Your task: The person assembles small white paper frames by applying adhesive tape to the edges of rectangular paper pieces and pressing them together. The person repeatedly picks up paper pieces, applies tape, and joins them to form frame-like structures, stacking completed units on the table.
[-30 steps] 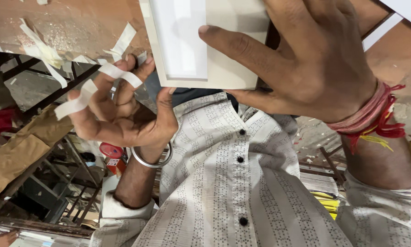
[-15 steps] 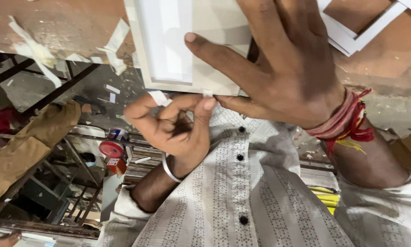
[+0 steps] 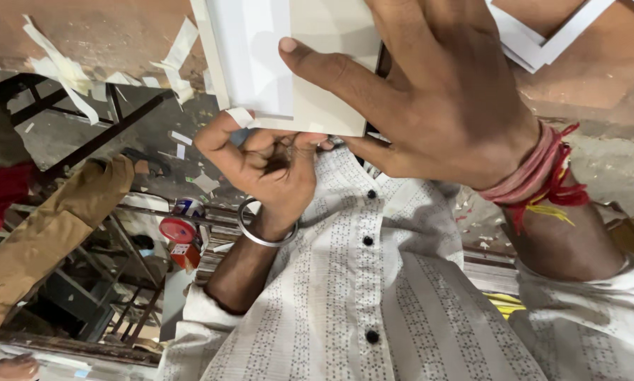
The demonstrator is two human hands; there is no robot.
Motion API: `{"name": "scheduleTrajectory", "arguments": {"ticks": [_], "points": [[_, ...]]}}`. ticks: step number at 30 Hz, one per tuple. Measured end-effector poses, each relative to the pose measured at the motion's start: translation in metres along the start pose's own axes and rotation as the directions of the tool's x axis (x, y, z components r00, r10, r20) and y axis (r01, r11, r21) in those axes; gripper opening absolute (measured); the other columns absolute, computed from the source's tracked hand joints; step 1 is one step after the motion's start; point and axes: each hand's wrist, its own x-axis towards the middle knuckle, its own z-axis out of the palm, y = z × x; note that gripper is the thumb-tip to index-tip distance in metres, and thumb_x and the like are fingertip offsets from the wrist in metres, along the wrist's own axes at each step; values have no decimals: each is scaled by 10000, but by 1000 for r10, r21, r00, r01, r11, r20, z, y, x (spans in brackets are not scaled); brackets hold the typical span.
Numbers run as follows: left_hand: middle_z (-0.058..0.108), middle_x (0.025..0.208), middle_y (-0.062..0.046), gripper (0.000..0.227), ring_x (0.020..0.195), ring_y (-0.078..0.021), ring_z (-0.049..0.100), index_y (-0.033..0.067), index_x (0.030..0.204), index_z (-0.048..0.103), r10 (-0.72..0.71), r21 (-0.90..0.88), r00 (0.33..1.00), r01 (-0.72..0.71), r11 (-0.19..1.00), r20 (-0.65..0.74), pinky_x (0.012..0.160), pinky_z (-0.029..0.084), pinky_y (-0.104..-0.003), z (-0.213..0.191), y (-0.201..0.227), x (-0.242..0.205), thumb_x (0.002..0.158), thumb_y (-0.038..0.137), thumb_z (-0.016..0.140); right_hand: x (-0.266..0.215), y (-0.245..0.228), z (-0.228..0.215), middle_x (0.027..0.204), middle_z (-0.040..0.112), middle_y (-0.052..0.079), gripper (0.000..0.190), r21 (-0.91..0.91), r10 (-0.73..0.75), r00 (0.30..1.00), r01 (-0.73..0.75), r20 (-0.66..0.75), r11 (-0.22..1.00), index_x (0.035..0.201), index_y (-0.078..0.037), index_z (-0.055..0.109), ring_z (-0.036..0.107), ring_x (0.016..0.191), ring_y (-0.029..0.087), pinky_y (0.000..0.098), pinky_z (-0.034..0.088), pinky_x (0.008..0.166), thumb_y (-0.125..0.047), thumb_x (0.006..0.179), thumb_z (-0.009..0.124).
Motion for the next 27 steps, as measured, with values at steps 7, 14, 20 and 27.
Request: {"name": "scheduleTrajectory", "arguments": {"ticks": [7,14,20,27], "points": [[753,955,-163,693,732,-185,742,132,1474,156,38,-7,999,-39,999,-32,614,597,-222,7,-9,9,1062,-56,680,-30,5,13,1488,398,260,823,19,56,998,-57,24,998,1468,-122,659,414,1389,425,588,383,1103,-362,738,951],[580,1072,-18,864,975,-116,643,87,1536,213,406,324,913,-375,869,-32,790,537,-227,-5,27,20,927,7,821,-53,14,17,1496,429,285,745,409,77,994,-40,-74,911,1335,-113,662,406,1423,432,607,363,1166,-329,705,994],[549,1182,-58,831,927,-120,657,62,1532,231,318,229,948,-307,924,-12,745,536,-233,5,69,25,932,34,805,-70,-7,24,1599,406,167,826,913,7,1000,9,-13,409,1376,-161,635,482,1461,308,476,397,1222,-401,647,939],[513,1310,-106,798,871,-125,673,33,1528,251,129,45,986,-125,991,-103,694,534,-239,27,81,49,937,67,787,-69,-8,25,1668,316,181,831,828,275,939,19,-208,560,1362,-178,631,378,1535,364,535,411,1228,-423,642,969]]}}
